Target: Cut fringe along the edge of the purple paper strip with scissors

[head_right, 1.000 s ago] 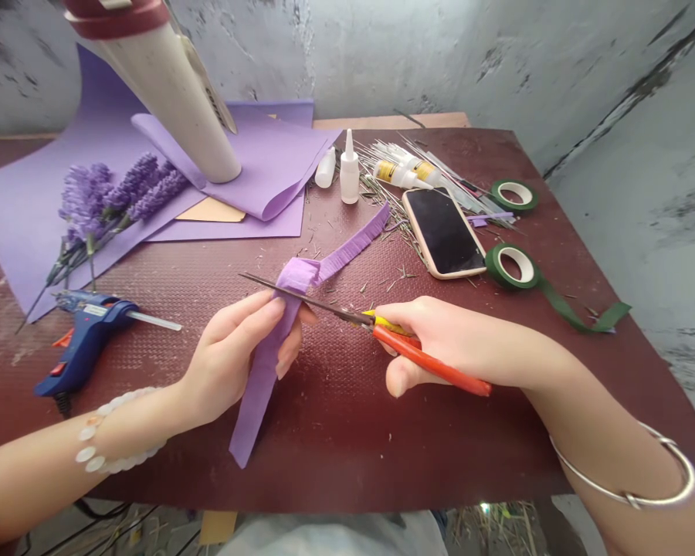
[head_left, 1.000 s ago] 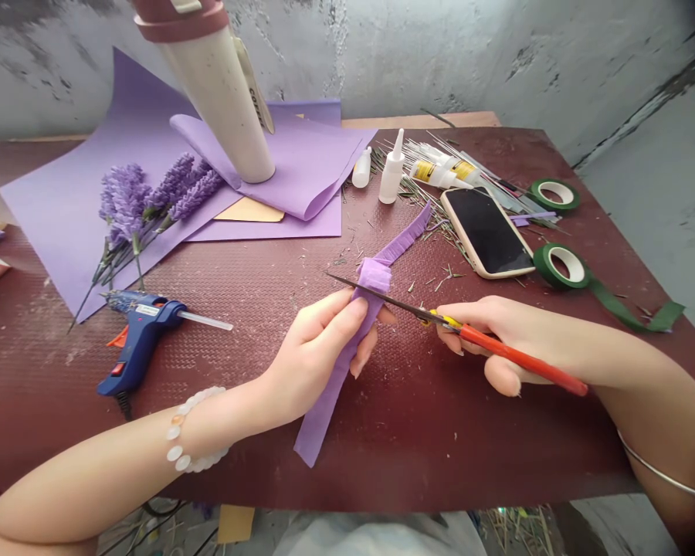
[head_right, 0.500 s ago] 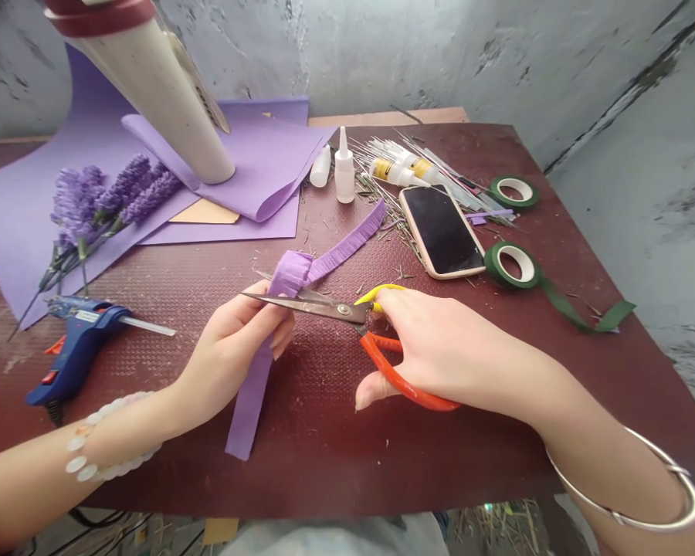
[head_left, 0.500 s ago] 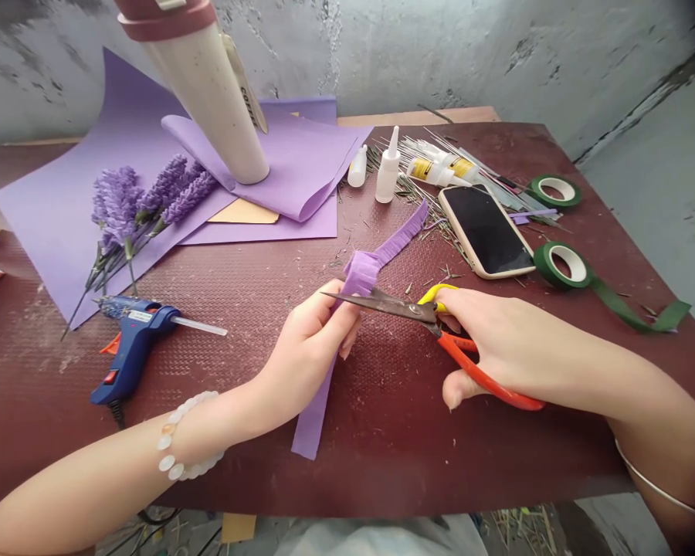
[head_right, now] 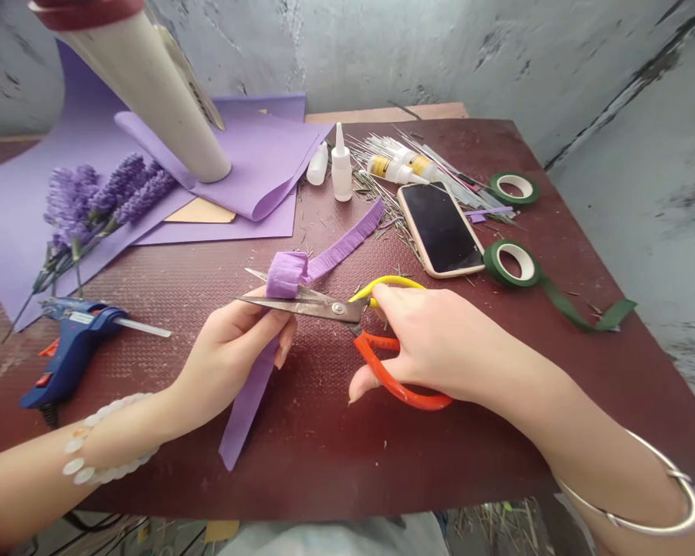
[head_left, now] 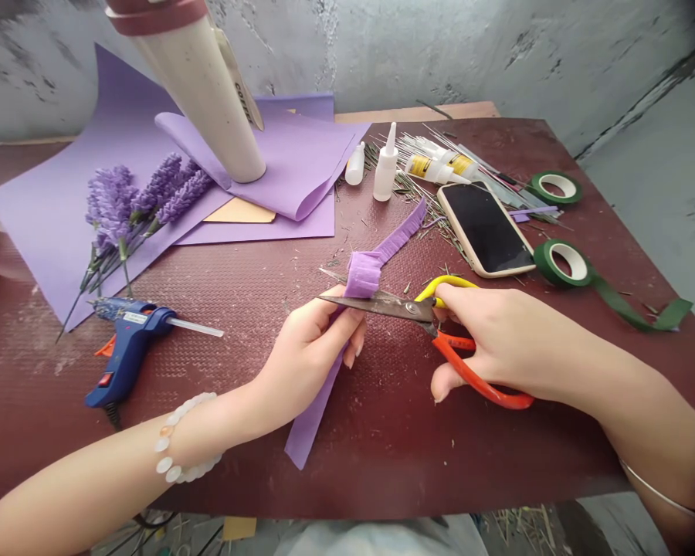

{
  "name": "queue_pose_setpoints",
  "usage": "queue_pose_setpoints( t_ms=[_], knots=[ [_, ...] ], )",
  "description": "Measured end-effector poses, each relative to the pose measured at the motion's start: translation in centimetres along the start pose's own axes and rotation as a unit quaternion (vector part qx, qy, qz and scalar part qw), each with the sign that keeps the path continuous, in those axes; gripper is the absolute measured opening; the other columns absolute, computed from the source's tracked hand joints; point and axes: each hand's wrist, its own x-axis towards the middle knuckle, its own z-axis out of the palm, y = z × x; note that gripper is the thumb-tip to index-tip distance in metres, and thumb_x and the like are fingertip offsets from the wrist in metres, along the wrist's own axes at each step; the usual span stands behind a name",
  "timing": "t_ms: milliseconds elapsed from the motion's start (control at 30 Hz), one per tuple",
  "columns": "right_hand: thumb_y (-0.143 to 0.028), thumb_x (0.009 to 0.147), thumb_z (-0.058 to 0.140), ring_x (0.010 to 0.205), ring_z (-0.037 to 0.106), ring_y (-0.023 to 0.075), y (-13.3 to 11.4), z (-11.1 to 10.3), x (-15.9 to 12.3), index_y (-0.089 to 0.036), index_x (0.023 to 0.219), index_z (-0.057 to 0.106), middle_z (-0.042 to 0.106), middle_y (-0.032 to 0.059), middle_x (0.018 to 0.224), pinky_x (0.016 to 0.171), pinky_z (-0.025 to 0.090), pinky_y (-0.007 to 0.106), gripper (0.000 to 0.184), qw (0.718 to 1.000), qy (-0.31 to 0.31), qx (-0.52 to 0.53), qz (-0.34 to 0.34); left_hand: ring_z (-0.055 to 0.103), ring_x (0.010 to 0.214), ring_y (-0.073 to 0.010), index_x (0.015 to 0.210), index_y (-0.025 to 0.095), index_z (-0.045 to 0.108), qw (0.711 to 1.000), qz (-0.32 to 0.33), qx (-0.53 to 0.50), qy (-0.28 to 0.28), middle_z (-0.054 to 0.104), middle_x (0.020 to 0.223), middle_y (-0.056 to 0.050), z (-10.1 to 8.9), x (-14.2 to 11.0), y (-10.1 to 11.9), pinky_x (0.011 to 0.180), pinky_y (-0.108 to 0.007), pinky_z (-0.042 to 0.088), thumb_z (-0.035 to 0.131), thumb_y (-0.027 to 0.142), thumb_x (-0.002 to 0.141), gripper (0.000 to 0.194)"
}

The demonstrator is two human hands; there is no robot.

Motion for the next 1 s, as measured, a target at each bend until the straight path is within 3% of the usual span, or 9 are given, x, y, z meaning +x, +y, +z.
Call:
queue_pose_setpoints(
  t_ms=[200,400,600,733,1000],
  knots=[
    [-0.091,0.09,0.066,0.049,0.047,0.0192,0.15,0.44,0.21,-0.035,0.081,0.028,0.052,-0.0058,0.065,0.058,0.032,0.036,0.068,0.999,0.021,-0.023,-0.028,0.053,0.054,-0.0124,0.073,0.024,0.056,1.0,-0.001,0.03,-0.009,0.055,0.058,0.005,-0.04,0.17,-0.08,0.063,-0.028,0.045,0.059,0.025,0.111,0.038],
    [-0.077,0.086,0.084,0.044,0.046,0.0181,0.03,0.45,0.14,-0.035,0.082,0.029,0.05,-0.008,0.062,0.057,0.031,0.035,0.069,0.999,0.007,-0.039,-0.02,0.052,0.053,-0.0127,0.07,0.024,0.056,1.0,-0.005,0.025,-0.007,0.055,0.058,0.005,-0.14,-0.01,0.13,0.061,-0.029,0.044,0.059,0.026,0.111,0.041],
    [-0.101,0.091,0.055,0.044,0.045,0.0184,0.18,0.56,-0.05,-0.035,0.082,0.029,0.052,-0.0061,0.057,0.054,0.032,0.035,0.071,0.999,0.014,-0.03,-0.02,0.053,0.053,-0.0123,0.069,0.024,0.057,1.0,-0.004,0.026,0.006,0.056,0.057,0.005,-0.18,-0.13,0.31,0.061,-0.028,0.044,0.061,0.024,0.109,0.04],
    [-0.107,0.091,0.041,0.043,0.045,0.0186,0.19,0.5,-0.02,-0.036,0.08,0.029,0.053,-0.0049,0.055,0.051,0.031,0.035,0.073,0.999,0.022,-0.033,-0.015,0.053,0.052,-0.0116,0.07,0.024,0.057,1.0,-0.011,0.016,0.01,0.056,0.057,0.006,-0.14,-0.17,0.23,0.061,-0.028,0.045,0.062,0.024,0.107,0.037],
    [-0.103,0.095,0.043,0.042,0.049,0.0186,0.57,0.6,-0.03,-0.035,0.08,0.03,0.054,-0.0049,0.057,0.052,0.031,0.034,0.071,0.998,0.036,-0.04,-0.026,0.055,0.051,-0.0111,0.07,0.023,0.058,1.0,-0.017,-0.001,0.022,0.06,0.058,0.005,0.02,0.04,0.26,0.06,-0.026,0.048,0.063,0.022,0.106,0.036]
  ],
)
